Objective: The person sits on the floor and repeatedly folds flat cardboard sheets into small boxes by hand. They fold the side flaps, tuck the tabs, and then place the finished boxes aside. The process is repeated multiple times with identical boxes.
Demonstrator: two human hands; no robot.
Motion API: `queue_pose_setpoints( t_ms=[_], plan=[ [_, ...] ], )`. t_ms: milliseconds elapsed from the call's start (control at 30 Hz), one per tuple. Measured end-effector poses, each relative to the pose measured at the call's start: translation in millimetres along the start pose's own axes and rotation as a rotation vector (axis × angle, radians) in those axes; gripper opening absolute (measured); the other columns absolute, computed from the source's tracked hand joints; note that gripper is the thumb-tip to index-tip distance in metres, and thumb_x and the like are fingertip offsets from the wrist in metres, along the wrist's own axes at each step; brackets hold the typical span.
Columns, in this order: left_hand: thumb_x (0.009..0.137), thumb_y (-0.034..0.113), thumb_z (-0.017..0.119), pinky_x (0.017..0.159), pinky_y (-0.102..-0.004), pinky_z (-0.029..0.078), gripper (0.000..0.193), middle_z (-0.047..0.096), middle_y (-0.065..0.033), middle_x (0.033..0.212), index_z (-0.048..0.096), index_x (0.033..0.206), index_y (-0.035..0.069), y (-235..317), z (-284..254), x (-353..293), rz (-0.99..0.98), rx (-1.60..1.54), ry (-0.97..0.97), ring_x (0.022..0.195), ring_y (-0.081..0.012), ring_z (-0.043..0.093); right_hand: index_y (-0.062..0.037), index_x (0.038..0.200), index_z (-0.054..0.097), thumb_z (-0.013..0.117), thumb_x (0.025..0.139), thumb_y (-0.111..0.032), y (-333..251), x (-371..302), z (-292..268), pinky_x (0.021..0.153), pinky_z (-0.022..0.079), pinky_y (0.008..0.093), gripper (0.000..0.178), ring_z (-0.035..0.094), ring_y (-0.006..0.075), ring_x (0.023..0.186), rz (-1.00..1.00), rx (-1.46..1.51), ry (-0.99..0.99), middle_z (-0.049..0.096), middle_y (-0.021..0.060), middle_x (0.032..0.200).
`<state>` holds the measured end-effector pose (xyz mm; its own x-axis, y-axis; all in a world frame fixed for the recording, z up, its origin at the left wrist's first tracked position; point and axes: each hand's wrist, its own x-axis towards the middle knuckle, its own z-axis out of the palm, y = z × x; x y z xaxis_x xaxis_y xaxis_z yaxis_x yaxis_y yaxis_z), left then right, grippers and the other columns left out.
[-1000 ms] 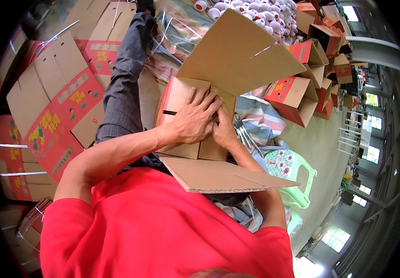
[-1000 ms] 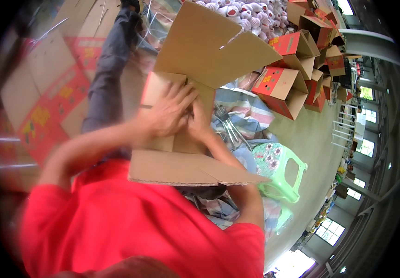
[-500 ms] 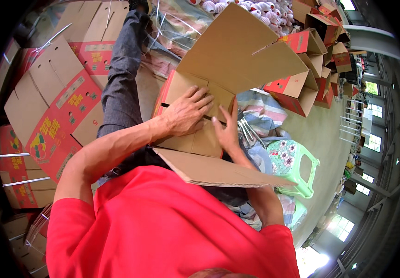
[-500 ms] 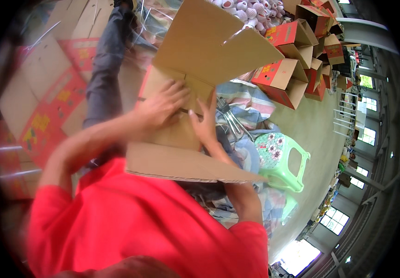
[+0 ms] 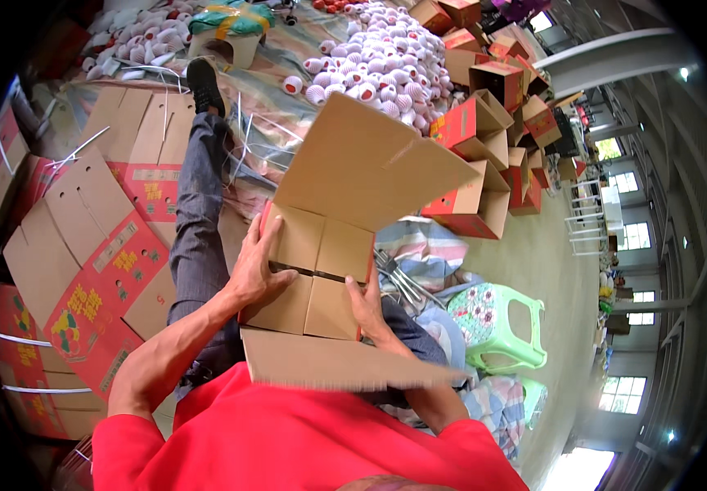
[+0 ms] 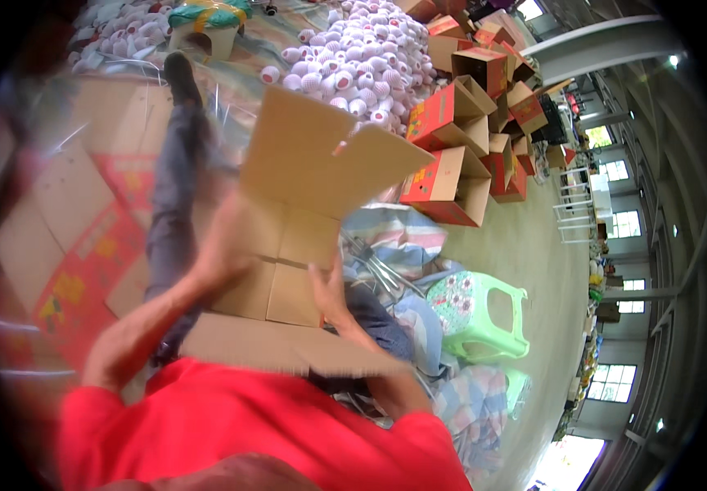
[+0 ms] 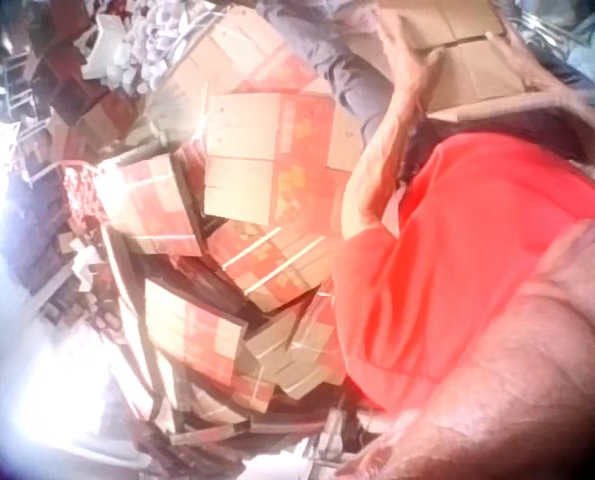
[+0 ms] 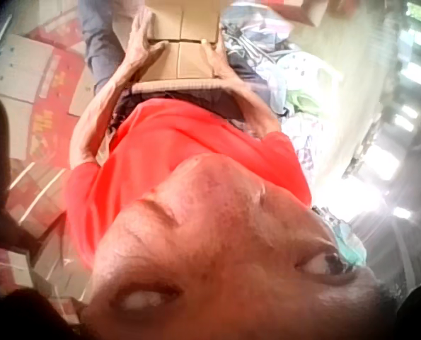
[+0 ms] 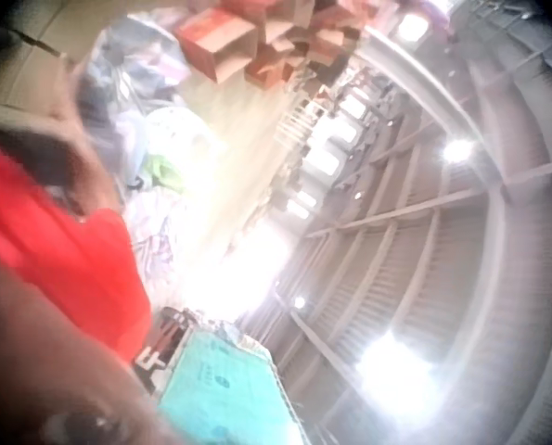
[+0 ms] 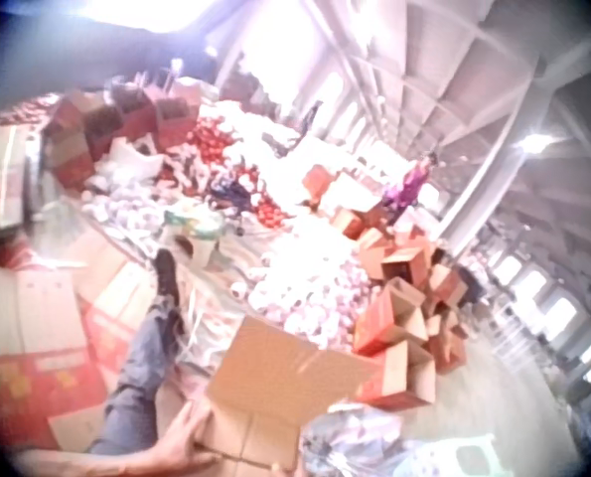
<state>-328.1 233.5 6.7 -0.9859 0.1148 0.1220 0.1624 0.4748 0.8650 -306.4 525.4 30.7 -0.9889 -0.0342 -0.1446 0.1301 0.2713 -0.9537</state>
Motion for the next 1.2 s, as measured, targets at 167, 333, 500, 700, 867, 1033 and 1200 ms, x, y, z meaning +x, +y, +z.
queue_pose_setpoints(
  t_ms=[167,333,500,700,867,1033,1200],
  plan=[
    [0.075,0.027,0.091,0.129,-0.0532,0.029,0.109,0.019,-0.0360,0.171,0.035,0.167,0.010,-5.9,-8.8,29.1,0.096,-0.058,-0.026,0.160,-0.0514,0.021,-0.0043,0.169,0.021,0.059,0.103,-0.007,17.9,2.9,9.6,0.125,0.031,0.0425,0.076,0.038,0.0269,0.151,-0.034,0.050,0.052,0.036,0.0148,0.167],
    [0.078,0.033,0.091,0.128,-0.0551,0.031,0.105,0.025,-0.0339,0.170,0.038,0.166,0.010,-24.2,-0.7,44.5,0.133,0.008,-0.067,0.159,-0.0508,0.026,-0.0027,0.170,0.017,0.061,0.104,-0.013,25.8,5.2,18.6,0.128,0.027,0.0416,0.081,0.032,0.0282,0.157,0.032,0.007,0.118,0.032,0.0145,0.171],
    [0.091,0.009,0.076,0.126,-0.0494,0.036,0.084,0.030,-0.0291,0.169,0.035,0.164,0.002,-0.5,-41.5,1.8,0.247,0.081,0.060,0.152,-0.0503,0.035,-0.0002,0.166,0.029,0.065,0.104,-0.017,32.2,2.5,28.8,0.125,0.032,0.0401,0.074,0.043,0.0294,0.149,-0.005,-0.004,0.154,0.047,0.0190,0.161],
    [0.097,0.017,0.076,0.117,-0.0691,0.035,0.067,0.037,-0.0264,0.166,0.043,0.152,-0.001,28.1,-108.0,-45.2,0.915,0.284,0.510,0.144,-0.0535,0.047,-0.0032,0.167,0.022,0.062,0.104,-0.010,20.8,4.6,19.3,0.120,0.038,0.0394,0.075,0.046,0.0239,0.144,0.007,0.125,0.097,0.045,0.0132,0.159],
    [0.101,0.039,0.066,0.131,-0.0635,0.009,0.064,0.030,0.0012,0.175,0.045,0.161,0.039,70.2,-147.6,-38.6,1.236,0.672,0.146,0.160,-0.0291,0.031,-0.0036,0.167,0.023,0.060,0.103,-0.008,19.1,4.5,19.9,0.118,0.041,0.0388,0.073,0.049,0.0234,0.140,0.092,0.166,0.124,0.047,0.0135,0.156],
    [0.101,0.040,0.064,0.135,-0.0613,0.000,0.059,0.033,0.0127,0.175,0.051,0.158,0.041,70.1,-115.2,17.4,1.247,0.850,0.329,0.164,-0.0230,0.025,-0.0051,0.162,0.033,0.060,0.106,-0.011,36.2,11.1,14.7,0.106,0.053,0.0368,0.063,0.060,0.0213,0.128,-0.077,0.032,0.141,0.057,0.0124,0.144],
    [0.100,0.026,0.065,0.134,-0.0601,0.006,0.051,0.056,-0.0009,0.162,0.058,0.150,0.020,88.3,-106.6,76.9,1.481,0.722,0.293,0.159,-0.0315,0.038,-0.0056,0.161,0.034,0.060,0.106,-0.011,12.4,18.7,7.1,0.102,0.055,0.0358,0.061,0.062,0.0205,0.124,-0.017,0.102,0.094,0.058,0.0117,0.141]
  ],
)
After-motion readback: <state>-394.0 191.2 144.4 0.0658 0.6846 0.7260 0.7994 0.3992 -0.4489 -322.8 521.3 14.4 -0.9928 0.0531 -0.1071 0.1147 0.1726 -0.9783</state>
